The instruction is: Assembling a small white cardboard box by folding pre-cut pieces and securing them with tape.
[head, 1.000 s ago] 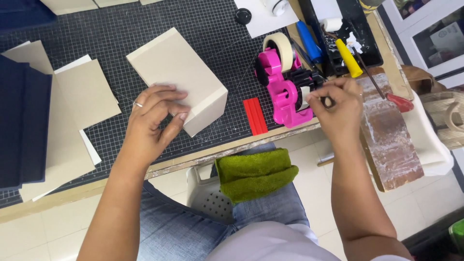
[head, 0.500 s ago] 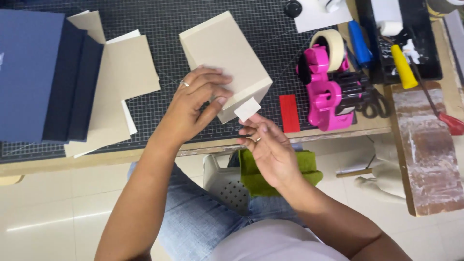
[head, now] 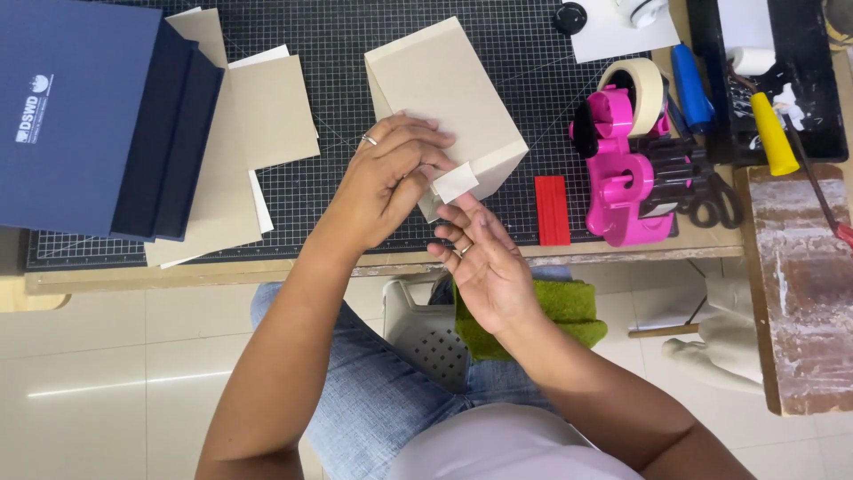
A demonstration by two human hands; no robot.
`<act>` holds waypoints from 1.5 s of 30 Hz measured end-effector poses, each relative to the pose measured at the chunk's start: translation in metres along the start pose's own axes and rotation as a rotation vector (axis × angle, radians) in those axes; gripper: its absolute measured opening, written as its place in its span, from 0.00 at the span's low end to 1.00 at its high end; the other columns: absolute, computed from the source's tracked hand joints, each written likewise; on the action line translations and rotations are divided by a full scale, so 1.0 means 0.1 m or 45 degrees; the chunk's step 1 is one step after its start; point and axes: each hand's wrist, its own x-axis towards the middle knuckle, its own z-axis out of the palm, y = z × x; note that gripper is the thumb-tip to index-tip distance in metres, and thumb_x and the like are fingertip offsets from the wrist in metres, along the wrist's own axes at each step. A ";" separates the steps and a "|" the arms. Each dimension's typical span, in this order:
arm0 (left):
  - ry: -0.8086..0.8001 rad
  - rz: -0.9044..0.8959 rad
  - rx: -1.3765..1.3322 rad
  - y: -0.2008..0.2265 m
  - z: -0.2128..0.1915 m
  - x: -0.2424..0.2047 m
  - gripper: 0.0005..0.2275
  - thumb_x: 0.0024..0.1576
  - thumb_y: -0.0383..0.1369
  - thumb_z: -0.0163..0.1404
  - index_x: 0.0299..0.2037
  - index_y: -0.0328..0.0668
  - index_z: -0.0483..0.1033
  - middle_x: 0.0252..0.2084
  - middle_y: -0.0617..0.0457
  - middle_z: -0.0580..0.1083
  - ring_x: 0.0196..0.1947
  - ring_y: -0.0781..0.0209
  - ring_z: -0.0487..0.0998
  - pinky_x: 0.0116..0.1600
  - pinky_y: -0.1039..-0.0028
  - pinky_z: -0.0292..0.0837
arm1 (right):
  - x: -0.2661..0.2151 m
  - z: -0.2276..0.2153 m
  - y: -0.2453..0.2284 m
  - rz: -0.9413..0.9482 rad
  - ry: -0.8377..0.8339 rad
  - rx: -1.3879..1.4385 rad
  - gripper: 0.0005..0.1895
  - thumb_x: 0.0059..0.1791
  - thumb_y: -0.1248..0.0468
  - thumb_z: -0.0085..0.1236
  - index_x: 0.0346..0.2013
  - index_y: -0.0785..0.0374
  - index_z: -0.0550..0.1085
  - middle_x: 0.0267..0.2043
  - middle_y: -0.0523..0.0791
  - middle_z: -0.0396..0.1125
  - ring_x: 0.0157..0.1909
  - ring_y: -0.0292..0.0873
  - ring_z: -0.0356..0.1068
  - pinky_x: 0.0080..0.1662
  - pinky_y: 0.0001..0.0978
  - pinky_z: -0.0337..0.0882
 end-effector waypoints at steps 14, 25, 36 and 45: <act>0.036 -0.041 -0.019 0.03 0.03 0.03 0.05 0.56 0.28 0.55 0.39 0.47 0.83 0.46 0.50 0.80 0.58 0.44 0.75 0.67 0.51 0.62 | -0.01 0.03 0.00 0.026 0.020 0.017 0.25 0.58 0.55 0.45 0.70 0.55 0.64 0.58 0.47 0.67 0.54 0.43 0.66 0.58 0.43 0.69; 0.048 -0.115 0.064 0.02 0.09 0.10 0.07 0.53 0.28 0.61 0.40 0.49 0.83 0.41 0.54 0.79 0.54 0.49 0.76 0.64 0.55 0.62 | -0.02 0.03 0.02 0.022 0.027 0.038 0.24 0.58 0.55 0.45 0.69 0.55 0.65 0.58 0.48 0.69 0.54 0.43 0.67 0.58 0.43 0.70; 0.059 -0.225 0.087 0.13 0.09 0.18 0.05 0.52 0.27 0.64 0.36 0.48 0.83 0.33 0.54 0.77 0.48 0.48 0.74 0.63 0.50 0.60 | -0.02 0.00 0.07 0.007 0.012 0.059 0.23 0.58 0.56 0.45 0.69 0.54 0.66 0.58 0.49 0.69 0.54 0.44 0.68 0.58 0.43 0.70; 0.031 -0.213 -0.019 0.13 0.04 0.13 0.04 0.63 0.30 0.55 0.42 0.44 0.84 0.40 0.49 0.80 0.54 0.44 0.76 0.65 0.50 0.63 | 0.00 -0.05 0.10 0.008 -0.024 0.070 0.25 0.58 0.60 0.45 0.71 0.55 0.63 0.58 0.49 0.69 0.54 0.44 0.69 0.58 0.44 0.70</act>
